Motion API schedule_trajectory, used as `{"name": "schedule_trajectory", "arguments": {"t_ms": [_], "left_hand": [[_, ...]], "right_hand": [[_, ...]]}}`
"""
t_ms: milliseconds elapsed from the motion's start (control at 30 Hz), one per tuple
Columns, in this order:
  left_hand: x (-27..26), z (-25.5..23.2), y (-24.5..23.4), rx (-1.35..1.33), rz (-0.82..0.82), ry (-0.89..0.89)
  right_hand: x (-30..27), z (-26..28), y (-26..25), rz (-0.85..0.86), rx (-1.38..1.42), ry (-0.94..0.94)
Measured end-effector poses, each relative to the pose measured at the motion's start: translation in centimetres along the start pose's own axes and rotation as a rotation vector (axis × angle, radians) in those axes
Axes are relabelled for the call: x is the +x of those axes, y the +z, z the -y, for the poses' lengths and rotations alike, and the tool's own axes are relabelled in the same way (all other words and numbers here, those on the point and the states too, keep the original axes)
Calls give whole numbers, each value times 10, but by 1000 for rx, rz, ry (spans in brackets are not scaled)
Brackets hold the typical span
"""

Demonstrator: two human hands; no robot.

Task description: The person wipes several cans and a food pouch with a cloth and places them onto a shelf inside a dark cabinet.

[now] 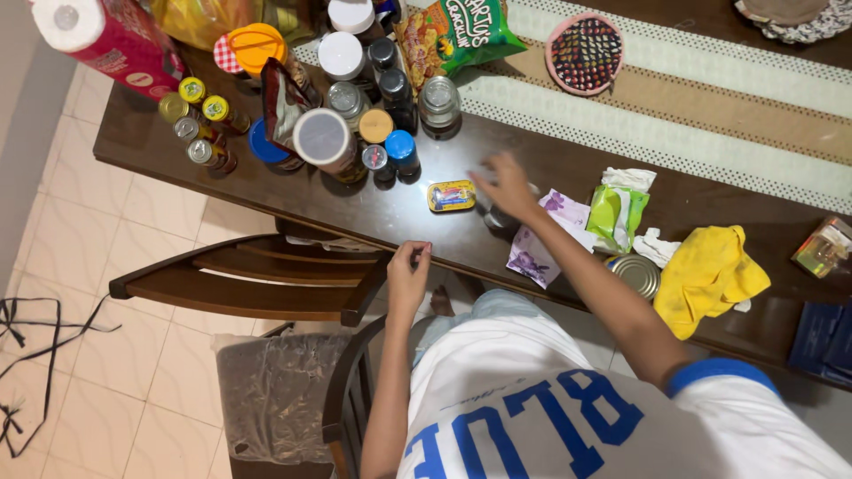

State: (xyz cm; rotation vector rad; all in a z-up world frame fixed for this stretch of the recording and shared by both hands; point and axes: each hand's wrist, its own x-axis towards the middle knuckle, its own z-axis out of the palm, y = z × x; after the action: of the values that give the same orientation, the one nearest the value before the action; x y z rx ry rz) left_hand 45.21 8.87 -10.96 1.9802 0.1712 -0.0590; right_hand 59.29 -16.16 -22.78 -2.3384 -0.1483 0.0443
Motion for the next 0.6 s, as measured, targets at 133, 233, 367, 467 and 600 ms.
{"name": "schedule_trajectory", "arguments": {"t_ms": [133,233,367,467,600], "left_hand": [[3,5,10,21,100,-19],[7,19,32,153,192,44],[27,41,75,324,331,147],[45,53,105,302,375,251],[52,65,128,85,381,300]], "right_hand": [[-66,12,-48,32,-17,49],[-92,23,-41,-6,-177,-93],[-92,8,-2,-27,-115,31],[-98,2,4,-59,72,110],[-107,34,-20,93,347,272]]}}
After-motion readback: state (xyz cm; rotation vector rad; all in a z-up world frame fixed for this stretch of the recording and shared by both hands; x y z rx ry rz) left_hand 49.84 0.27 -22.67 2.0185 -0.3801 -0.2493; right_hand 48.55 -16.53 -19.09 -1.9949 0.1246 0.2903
